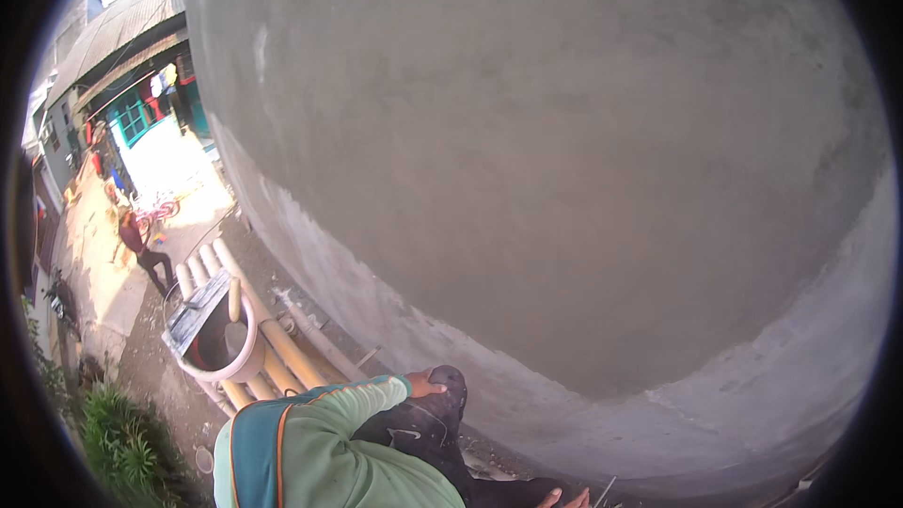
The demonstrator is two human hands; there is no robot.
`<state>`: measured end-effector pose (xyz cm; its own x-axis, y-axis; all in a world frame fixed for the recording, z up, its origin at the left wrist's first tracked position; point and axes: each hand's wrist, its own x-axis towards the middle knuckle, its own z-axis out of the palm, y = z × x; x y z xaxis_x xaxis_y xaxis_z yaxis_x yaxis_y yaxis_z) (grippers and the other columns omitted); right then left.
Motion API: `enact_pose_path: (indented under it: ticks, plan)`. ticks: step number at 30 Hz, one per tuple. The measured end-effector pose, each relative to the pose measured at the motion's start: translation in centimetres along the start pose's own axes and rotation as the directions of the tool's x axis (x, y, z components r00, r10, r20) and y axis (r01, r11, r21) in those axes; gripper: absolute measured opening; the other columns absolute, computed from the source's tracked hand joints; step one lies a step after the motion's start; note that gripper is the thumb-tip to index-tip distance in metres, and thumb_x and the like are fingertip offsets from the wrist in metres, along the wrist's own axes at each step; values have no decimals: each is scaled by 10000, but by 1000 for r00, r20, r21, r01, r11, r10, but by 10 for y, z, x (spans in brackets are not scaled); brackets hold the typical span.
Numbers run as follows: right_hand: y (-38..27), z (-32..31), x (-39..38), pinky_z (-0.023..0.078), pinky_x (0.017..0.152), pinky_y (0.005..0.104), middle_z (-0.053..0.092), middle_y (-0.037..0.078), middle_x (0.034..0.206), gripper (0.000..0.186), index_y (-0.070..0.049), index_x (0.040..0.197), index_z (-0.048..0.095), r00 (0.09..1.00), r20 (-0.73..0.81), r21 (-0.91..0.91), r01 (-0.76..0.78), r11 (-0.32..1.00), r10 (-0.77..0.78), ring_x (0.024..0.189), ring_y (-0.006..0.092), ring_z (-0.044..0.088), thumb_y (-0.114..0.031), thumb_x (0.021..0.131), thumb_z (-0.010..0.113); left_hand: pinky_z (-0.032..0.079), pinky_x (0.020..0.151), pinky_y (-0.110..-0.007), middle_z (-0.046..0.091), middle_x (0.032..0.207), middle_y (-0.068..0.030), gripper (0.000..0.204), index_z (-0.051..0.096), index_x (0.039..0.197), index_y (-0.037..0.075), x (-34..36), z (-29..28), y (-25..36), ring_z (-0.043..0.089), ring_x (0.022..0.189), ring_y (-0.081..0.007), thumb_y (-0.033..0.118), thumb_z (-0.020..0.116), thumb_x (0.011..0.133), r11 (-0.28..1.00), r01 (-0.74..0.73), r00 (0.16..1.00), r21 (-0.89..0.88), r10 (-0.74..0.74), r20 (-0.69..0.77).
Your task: The person smooths a wet plaster surface on a large curved wall using a rectangular trowel. They work methodically across the surface, using their left hand to steady themselves against the wall while the right hand manipulates the tool to level the material.
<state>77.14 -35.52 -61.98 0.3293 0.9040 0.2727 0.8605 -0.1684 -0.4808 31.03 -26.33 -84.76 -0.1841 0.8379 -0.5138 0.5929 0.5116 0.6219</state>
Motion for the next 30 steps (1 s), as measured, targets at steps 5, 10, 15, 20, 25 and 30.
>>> enact_pose_path:
  ticks: [5,10,15,20,25,30]
  plan:
    - [53,87,75,434,1120,576,423,227,1610,633,-152,1554,496,897,188,-525,435,731,-399,1383,415,528,-513,1037,553,326,1223,-535,412,1599,-322,1070,205,1662,25,-18,16,5,431,1467,-477,692,590,920,995,-7,1000,98,10,-24]
    - [125,196,128,481,1064,555,539,244,1493,614,-92,1467,571,694,701,-583,690,429,-163,1305,429,587,-492,1001,566,311,1238,-529,321,1650,-320,1067,183,1675,46,-53,7,0,393,1494,-477,676,599,922,996,-90,995,1,90,-37]
    - [151,248,148,516,1027,575,671,247,1354,606,-53,1398,625,190,949,-298,805,513,253,1183,442,677,-480,977,533,271,1258,-515,305,1657,-322,1077,170,1680,54,-55,1,-14,332,1529,-467,675,612,920,995,-74,996,-68,69,-63]
    - [147,243,140,516,1036,566,667,212,1382,516,-121,1417,630,16,979,-126,834,538,205,1234,419,660,-362,966,555,254,1267,-497,309,1655,-326,1123,147,1685,53,-38,8,-22,315,1539,-463,673,653,898,984,-63,998,-168,56,-43]
    - [132,194,124,306,1220,636,339,209,1684,952,-179,1636,385,239,964,-261,757,599,118,1518,541,302,-665,871,676,259,1273,-431,312,1658,-324,1221,136,1665,-24,-47,0,-22,328,1542,-440,670,724,851,950,-8,1000,-314,9,1]
    - [102,135,88,229,1290,522,221,218,1727,1280,-185,1689,215,631,731,-425,124,896,260,1587,454,185,-529,686,931,371,1216,-395,446,1579,-306,1294,212,1619,-105,-69,-32,-27,472,1451,-395,607,867,760,876,213,975,-433,-216,42]
